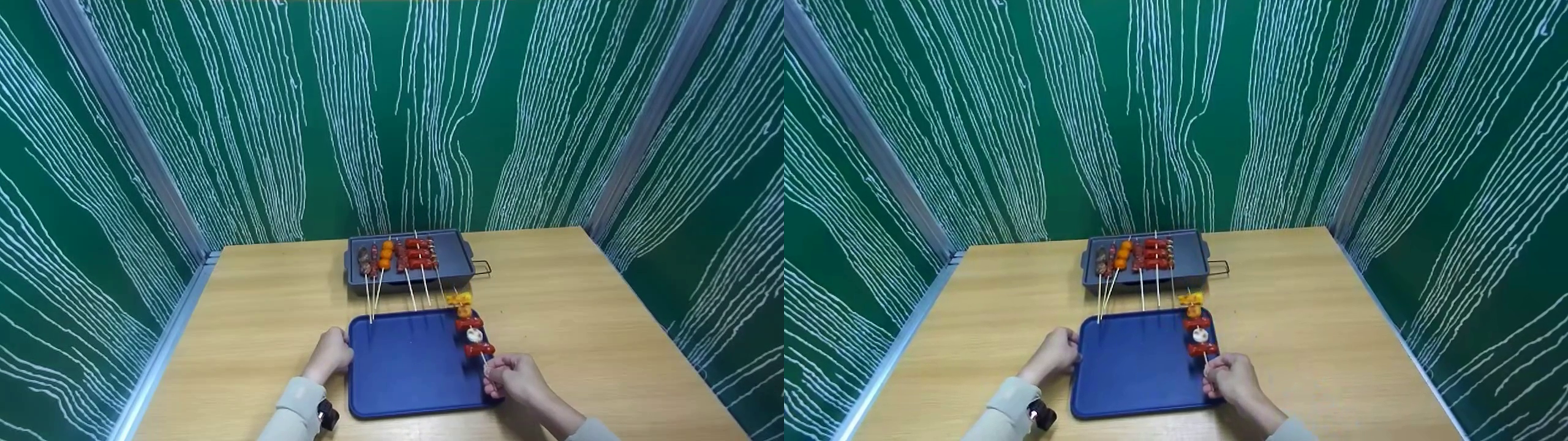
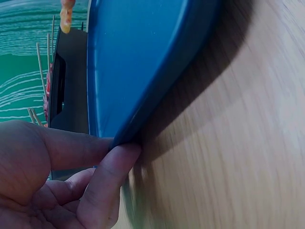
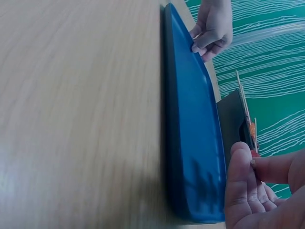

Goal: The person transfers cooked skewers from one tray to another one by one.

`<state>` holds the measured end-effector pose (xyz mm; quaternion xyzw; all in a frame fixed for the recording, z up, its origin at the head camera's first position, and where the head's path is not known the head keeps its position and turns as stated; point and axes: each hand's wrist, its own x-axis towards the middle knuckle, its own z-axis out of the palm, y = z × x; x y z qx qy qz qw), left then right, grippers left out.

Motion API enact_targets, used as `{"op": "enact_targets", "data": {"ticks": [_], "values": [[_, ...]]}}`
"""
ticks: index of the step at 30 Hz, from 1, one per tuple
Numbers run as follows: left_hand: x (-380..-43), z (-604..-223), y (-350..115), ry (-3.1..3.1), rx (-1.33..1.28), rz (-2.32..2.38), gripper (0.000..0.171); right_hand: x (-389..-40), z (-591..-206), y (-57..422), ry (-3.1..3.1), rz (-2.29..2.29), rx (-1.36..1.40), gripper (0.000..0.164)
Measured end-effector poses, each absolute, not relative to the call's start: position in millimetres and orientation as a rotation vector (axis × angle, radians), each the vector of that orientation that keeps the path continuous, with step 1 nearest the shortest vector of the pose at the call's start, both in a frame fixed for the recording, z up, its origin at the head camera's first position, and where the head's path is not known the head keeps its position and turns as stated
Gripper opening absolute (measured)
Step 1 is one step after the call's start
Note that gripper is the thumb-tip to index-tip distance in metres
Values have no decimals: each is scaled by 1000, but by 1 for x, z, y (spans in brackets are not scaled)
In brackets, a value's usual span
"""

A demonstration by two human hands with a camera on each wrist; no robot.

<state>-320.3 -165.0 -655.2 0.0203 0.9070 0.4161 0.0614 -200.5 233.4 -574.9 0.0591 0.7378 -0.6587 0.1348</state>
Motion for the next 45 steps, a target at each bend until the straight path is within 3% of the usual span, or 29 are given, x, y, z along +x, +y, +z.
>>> {"op": "enact_targets", "data": {"ticks": [23,27,30,34,45], "values": [[-322,-660,-165,2818,98,1254,37,-201,-586,229,2126,-1853,182,7],[-298,-621,-155,2748,59,1315,35,-204,-586,228,2161,-1817,190,6],[-298,-619,-155,2690,12,1312,34,-205,-584,226,2208,-1769,219,5],[-319,-657,-164,2718,27,1271,34,-205,-579,224,2278,-1696,235,4],[-322,-660,-165,2748,39,1267,35,-210,-577,225,2442,-1500,107,11]]}}
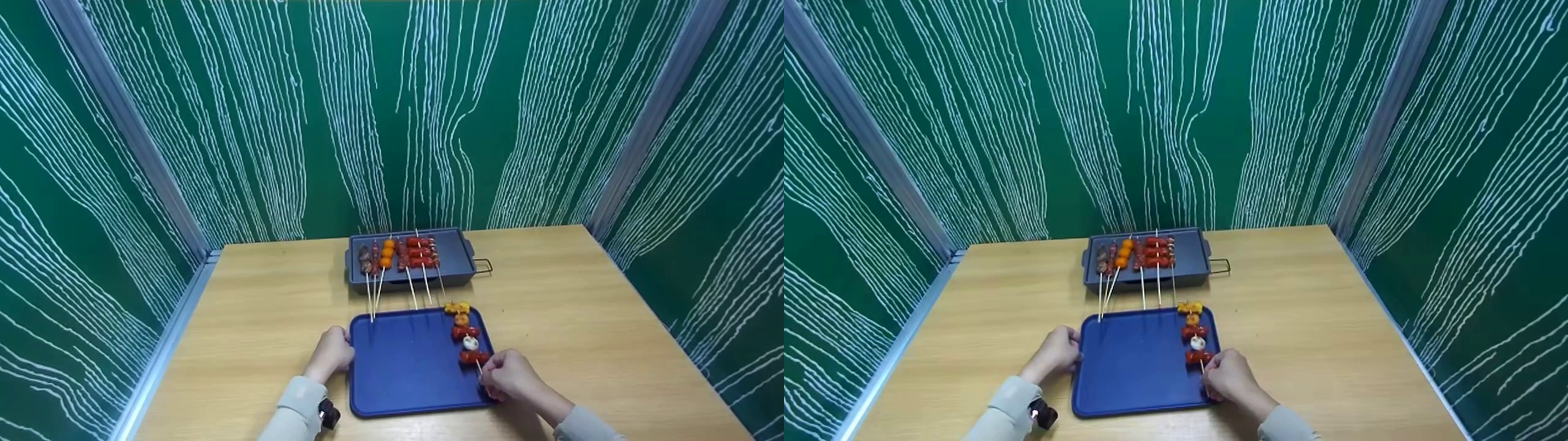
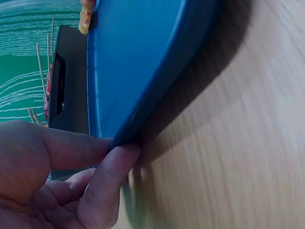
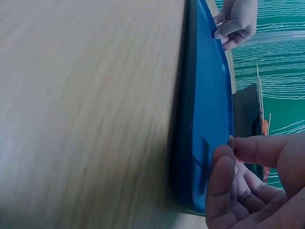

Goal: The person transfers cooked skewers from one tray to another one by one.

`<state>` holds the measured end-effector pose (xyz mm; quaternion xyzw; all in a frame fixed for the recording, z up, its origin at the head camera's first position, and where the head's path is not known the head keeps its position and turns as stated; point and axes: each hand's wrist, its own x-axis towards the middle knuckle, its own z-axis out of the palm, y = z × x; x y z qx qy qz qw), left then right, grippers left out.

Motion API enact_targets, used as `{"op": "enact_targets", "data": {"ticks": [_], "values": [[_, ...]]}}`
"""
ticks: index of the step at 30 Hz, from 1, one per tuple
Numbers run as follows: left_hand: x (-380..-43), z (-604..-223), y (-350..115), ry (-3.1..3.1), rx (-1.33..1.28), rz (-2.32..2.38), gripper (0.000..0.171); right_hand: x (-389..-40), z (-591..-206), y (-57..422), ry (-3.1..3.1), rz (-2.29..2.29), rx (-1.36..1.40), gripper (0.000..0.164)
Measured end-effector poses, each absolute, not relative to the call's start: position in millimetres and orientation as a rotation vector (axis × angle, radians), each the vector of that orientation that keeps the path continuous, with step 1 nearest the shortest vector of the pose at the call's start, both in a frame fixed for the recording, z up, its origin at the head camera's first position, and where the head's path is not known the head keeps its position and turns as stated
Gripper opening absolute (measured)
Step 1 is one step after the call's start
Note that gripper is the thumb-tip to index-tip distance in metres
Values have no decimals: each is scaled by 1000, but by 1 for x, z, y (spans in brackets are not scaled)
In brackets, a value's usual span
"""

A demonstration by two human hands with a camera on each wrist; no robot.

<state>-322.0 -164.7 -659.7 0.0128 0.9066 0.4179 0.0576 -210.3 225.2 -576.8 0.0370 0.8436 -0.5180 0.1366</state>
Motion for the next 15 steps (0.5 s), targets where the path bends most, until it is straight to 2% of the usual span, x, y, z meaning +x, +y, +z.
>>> {"op": "enact_targets", "data": {"ticks": [15], "values": [[-324,-664,-166,2815,72,1209,33,-218,-573,224,2508,-1307,-19,22]]}}
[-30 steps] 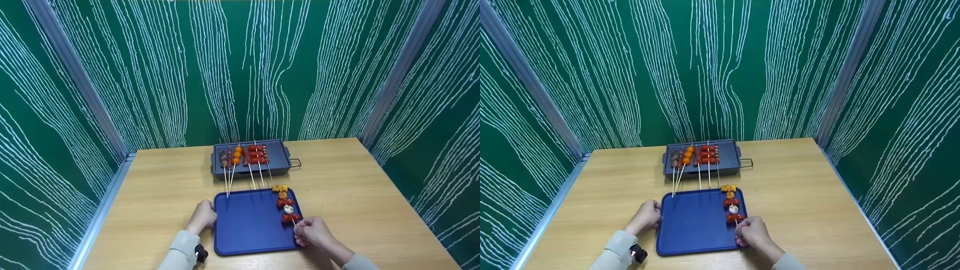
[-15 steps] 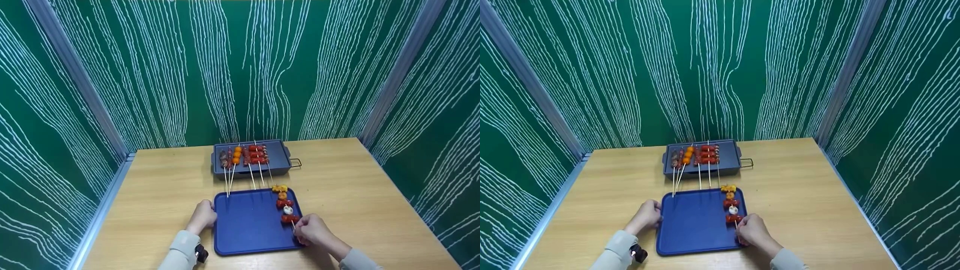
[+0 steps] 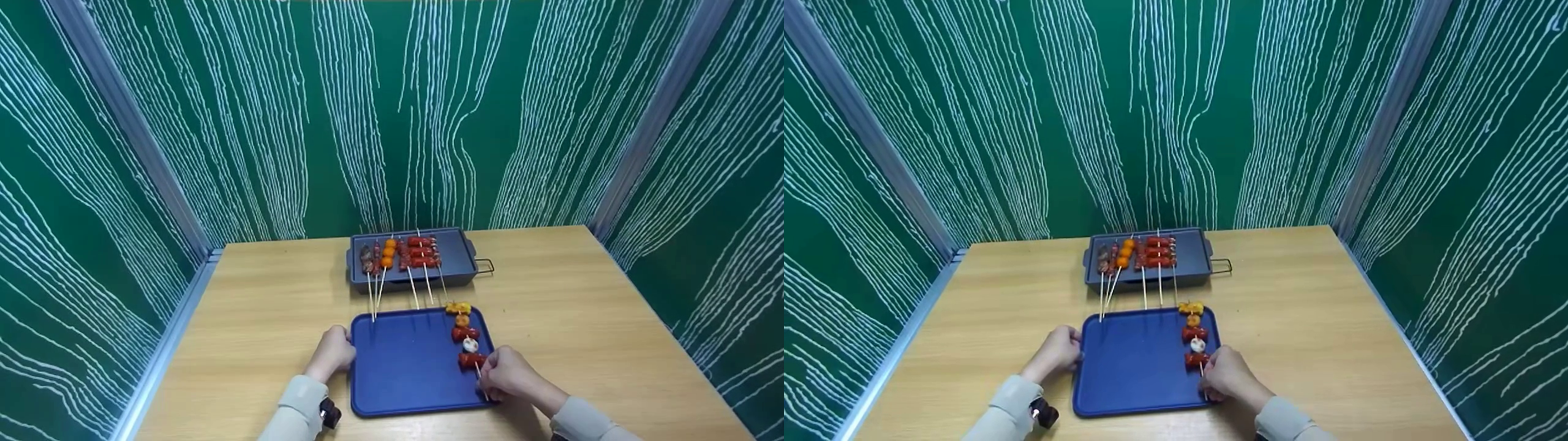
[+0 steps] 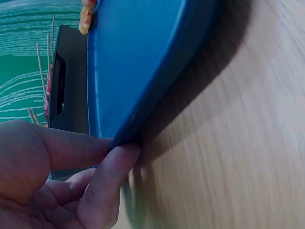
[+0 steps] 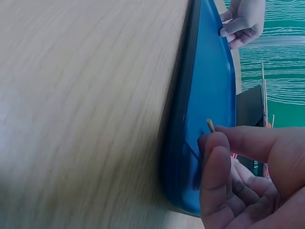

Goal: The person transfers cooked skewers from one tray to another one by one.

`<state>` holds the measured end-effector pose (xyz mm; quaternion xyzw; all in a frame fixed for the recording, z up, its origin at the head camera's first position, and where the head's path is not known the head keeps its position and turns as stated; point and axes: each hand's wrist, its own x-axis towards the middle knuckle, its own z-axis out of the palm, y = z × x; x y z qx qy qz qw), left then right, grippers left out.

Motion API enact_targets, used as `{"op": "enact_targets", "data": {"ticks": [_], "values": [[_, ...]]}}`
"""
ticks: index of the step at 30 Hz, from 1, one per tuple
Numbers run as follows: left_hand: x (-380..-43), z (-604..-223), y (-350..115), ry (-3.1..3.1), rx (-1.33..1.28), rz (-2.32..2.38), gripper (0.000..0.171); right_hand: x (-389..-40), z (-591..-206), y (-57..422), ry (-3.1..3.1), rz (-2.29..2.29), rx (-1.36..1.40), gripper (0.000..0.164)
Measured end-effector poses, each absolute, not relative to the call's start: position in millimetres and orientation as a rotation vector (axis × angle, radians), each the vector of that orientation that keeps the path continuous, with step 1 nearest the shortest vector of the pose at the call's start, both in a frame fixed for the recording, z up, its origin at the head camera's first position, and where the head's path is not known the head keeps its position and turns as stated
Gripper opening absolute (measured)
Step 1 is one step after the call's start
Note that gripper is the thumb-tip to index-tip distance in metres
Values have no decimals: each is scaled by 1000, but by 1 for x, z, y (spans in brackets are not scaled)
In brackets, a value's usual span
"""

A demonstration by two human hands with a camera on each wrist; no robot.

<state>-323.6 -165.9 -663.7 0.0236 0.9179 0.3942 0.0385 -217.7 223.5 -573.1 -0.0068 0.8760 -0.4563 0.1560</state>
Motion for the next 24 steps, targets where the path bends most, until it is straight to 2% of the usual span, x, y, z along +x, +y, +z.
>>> {"op": "enact_targets", "data": {"ticks": [17,24], "values": [[-320,-660,-164,2826,86,1214,31,-217,-573,219,2511,-1252,22,29],[-321,-660,-165,2819,81,1204,31,-219,-569,221,2517,-1238,16,23]]}}
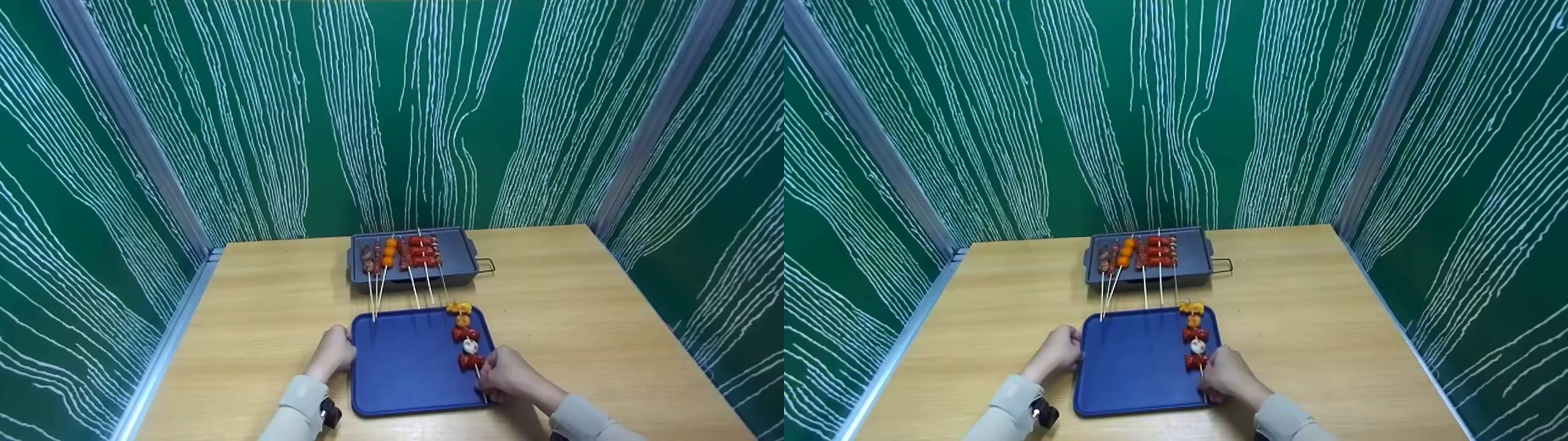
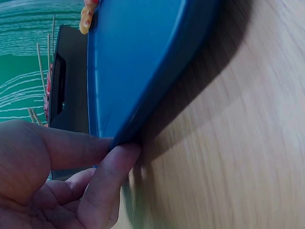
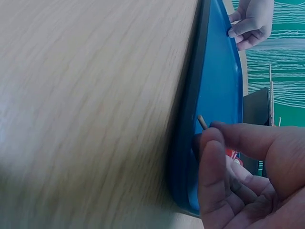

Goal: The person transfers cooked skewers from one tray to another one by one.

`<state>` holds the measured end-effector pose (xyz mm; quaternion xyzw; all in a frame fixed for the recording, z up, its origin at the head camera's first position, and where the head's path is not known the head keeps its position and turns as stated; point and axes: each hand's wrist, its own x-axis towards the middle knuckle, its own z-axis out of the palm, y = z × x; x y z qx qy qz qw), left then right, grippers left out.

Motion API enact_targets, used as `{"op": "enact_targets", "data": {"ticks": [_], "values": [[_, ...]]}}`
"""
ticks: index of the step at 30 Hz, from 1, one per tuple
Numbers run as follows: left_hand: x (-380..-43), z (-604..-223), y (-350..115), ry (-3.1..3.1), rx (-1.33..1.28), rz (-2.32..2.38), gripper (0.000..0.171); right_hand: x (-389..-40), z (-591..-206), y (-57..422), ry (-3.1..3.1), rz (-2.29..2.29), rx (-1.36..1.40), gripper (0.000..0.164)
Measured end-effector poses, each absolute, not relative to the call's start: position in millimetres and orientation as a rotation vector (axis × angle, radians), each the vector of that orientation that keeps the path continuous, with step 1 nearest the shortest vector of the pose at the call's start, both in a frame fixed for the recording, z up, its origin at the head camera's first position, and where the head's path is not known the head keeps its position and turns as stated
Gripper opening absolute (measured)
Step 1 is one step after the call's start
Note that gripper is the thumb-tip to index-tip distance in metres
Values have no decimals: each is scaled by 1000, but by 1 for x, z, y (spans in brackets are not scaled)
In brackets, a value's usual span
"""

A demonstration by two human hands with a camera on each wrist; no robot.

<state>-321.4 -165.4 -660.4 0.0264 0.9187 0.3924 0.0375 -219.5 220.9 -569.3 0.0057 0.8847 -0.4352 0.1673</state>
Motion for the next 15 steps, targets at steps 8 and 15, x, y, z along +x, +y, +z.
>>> {"op": "enact_targets", "data": {"ticks": [8,15], "values": [[-323,-662,-166,2828,88,1189,33,-234,-549,226,2547,-1286,28,18],[-322,-662,-163,2850,69,1175,32,-255,-524,229,2589,-1281,90,14]]}}
